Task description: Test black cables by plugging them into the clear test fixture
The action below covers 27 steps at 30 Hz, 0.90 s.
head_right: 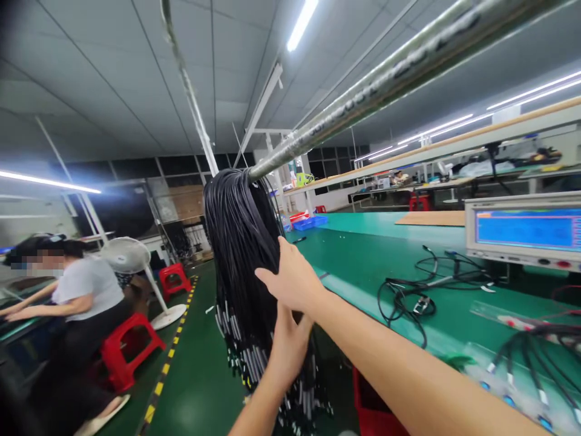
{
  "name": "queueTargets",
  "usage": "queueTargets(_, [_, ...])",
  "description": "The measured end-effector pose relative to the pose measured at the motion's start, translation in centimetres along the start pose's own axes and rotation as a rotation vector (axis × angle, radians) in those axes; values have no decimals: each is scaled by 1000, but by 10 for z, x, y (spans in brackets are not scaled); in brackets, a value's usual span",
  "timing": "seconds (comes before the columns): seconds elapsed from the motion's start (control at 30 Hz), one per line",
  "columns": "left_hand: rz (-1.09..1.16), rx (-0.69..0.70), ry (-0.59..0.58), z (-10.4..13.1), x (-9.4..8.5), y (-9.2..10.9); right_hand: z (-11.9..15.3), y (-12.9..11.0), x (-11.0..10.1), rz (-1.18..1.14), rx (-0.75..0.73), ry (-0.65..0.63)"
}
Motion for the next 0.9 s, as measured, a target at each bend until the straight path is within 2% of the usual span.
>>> queueTargets(0.07, [-48, -83, -78, 19, 10, -4, -26, 10, 16, -144, 64, -24])
queueTargets(0.1, [-65, -116, -103, 27, 10, -6, -32, 14, 22, -228, 86, -43])
queueTargets(0.17, [-112, -136, -82, 38, -4, -4, -32, 19, 30, -434, 103, -94])
queueTargets(0.2, [-148, -117, -16, 39, -19, -1, -27, 17, 32, -552, 99, -125])
queueTargets(0.3, [-178, -2, 302, 38, -71, 18, -5, 2, 29, -856, 77, -219])
queueTargets(0.33, [-87, 17, 324, 34, -78, 20, 2, -5, 26, -918, 76, -244])
queueTargets(0.37, [57, 9, 265, 26, -74, 18, 8, -11, 23, -950, 81, -265])
queueTargets(0.4, [220, -42, 133, 16, -61, 14, 13, -16, 21, -940, 91, -284])
queueTargets(0.47, [470, -192, -124, 9, -26, 8, 21, -19, 17, -780, 109, -312])
queueTargets(0.5, [527, -257, -194, 9, -14, 6, 25, -18, 16, -652, 115, -320])
queueTargets(0.57, [517, -313, -179, 10, -8, 4, 33, -11, 12, -410, 97, -309])
queueTargets(0.63, [440, -292, -81, 9, -16, 3, 41, -3, 7, -296, 58, -266])
queueTargets(0.73, [382, -244, -10, 6, -23, 4, 52, 11, 4, -315, 36, -207])
queueTargets(0.9, [341, -232, 3, 4, -20, 6, 53, 28, 4, -417, 94, -114])
Point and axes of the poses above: each hand's wrist, its own z-axis away from the middle knuckle, its own x-axis out of the palm, y = z × x, the point moved 10 cm from there along -z, towards the middle knuckle, and after that the axes turned 7 degrees about -y, right-handed, at the moved point
